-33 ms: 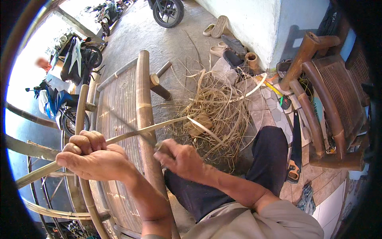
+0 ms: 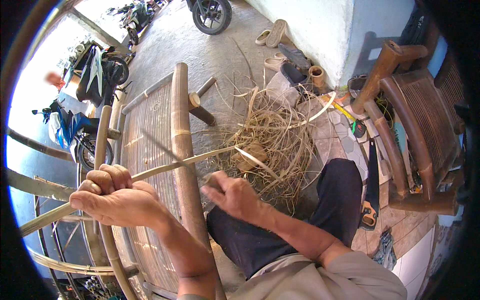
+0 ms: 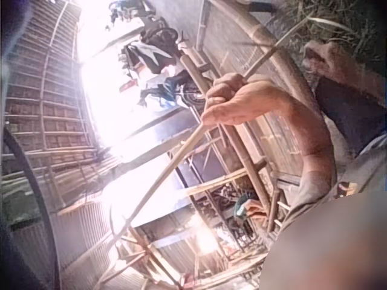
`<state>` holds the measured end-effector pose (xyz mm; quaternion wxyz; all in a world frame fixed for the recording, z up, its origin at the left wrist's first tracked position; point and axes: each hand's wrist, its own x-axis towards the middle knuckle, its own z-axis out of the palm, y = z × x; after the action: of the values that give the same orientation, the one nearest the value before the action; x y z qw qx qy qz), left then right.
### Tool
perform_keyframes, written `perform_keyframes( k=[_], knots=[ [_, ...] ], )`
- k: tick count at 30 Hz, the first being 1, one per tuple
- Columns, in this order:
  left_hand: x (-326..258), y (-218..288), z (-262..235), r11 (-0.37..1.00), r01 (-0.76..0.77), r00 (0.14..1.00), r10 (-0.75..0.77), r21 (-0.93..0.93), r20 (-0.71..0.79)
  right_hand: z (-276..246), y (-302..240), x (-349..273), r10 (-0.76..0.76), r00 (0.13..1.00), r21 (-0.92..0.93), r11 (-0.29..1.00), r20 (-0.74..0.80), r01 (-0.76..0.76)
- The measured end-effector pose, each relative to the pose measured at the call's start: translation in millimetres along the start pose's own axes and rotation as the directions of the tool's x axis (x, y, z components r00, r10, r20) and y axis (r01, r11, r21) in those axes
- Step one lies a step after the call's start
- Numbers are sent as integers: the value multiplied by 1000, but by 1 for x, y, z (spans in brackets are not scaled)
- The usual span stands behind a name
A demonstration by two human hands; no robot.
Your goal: The person weaves thin bamboo strips into a bamboo frame using a knife to split and prepare the strips. They repeatedly insert the strips into the frame and trim excess material.
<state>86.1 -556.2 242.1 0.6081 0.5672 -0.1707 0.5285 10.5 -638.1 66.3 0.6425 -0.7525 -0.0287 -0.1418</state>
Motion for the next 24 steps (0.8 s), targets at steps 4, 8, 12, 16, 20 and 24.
perform_keyframes(
  k=[4, 8, 12, 16, 20, 24],
  knots=[
    [9, -10, -8, 1000, 19, 1000, -18, 14, -17, 9, 86, -5, 110, 992, -95, 990, 62, -104],
    [17, -13, -19, 998, 68, 997, -68, 10, -38, -3, 164, -11, 322, 946, -319, 900, 30, -297],
    [15, -14, -19, 957, 112, 991, -88, -266, 100, -38, 200, -8, 484, 874, -376, 816, 31, -439],
    [0, -19, -13, 900, 245, 966, -194, -362, 170, -32, 133, -5, 317, 947, -134, 942, 42, -309],
    [-4, -21, -12, 906, 254, 953, -173, -340, 251, -21, 22, -19, 79, 995, 127, 988, 56, -86],
    [0, -24, -16, 927, 230, 960, -168, -295, 223, -16, -13, -12, -89, 995, 39, 995, 35, 87]
  ],
)
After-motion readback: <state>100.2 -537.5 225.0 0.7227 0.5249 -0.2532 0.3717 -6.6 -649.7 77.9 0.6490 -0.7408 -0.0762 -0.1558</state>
